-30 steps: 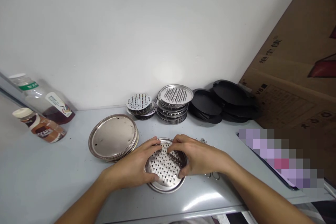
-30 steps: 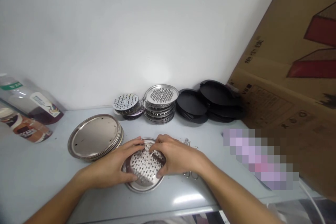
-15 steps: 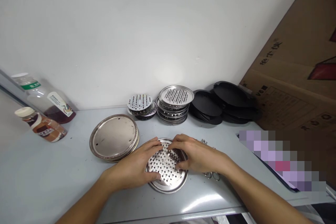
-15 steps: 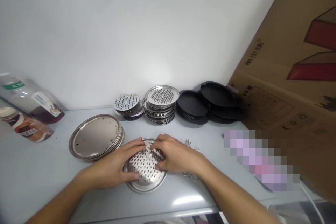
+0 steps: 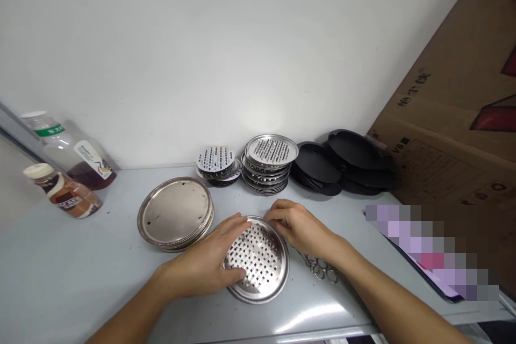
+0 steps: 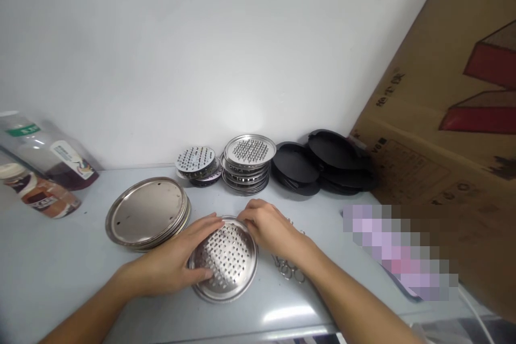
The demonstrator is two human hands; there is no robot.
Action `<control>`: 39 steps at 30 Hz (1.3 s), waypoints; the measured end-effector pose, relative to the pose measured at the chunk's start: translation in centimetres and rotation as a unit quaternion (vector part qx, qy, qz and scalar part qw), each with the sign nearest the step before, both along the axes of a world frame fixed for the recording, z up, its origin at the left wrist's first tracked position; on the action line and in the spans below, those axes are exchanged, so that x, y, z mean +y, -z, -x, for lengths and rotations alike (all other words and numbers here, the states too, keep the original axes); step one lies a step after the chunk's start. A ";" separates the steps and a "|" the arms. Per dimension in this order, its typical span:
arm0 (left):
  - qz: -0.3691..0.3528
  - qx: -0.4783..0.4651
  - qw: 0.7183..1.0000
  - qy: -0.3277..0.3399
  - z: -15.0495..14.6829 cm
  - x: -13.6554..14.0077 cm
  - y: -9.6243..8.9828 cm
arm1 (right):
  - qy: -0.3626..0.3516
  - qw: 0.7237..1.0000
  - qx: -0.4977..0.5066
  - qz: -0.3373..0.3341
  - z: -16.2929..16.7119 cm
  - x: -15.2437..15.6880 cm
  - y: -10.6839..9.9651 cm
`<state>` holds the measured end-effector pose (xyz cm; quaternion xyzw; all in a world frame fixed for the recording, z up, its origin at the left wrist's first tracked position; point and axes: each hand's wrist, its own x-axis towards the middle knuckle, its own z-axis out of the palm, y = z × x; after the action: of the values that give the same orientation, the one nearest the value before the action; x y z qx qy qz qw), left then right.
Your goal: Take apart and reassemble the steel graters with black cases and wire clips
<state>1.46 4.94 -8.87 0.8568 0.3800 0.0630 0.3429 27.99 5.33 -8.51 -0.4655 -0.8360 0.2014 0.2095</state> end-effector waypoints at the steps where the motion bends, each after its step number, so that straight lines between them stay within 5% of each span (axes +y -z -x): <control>1: -0.002 0.000 1.000 -0.003 0.0 0.0 0.0 | -0.007 1.000 -0.001 -0.009 0.1 0.0 0.3; 13: -0.030 -0.009 0.999 0.013 -0.8 0.0 0.2 | -0.013 1.000 0.002 -0.009 1.1 0.4 2.5; 39: -0.043 -0.011 0.999 0.012 -0.8 -0.2 -0.1 | -0.030 0.999 -0.005 -0.020 1.2 0.2 2.3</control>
<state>2.30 4.74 -8.81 0.8745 0.3625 0.0848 0.3109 26.78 5.55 -10.76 -0.4365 -0.8547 0.1885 0.2085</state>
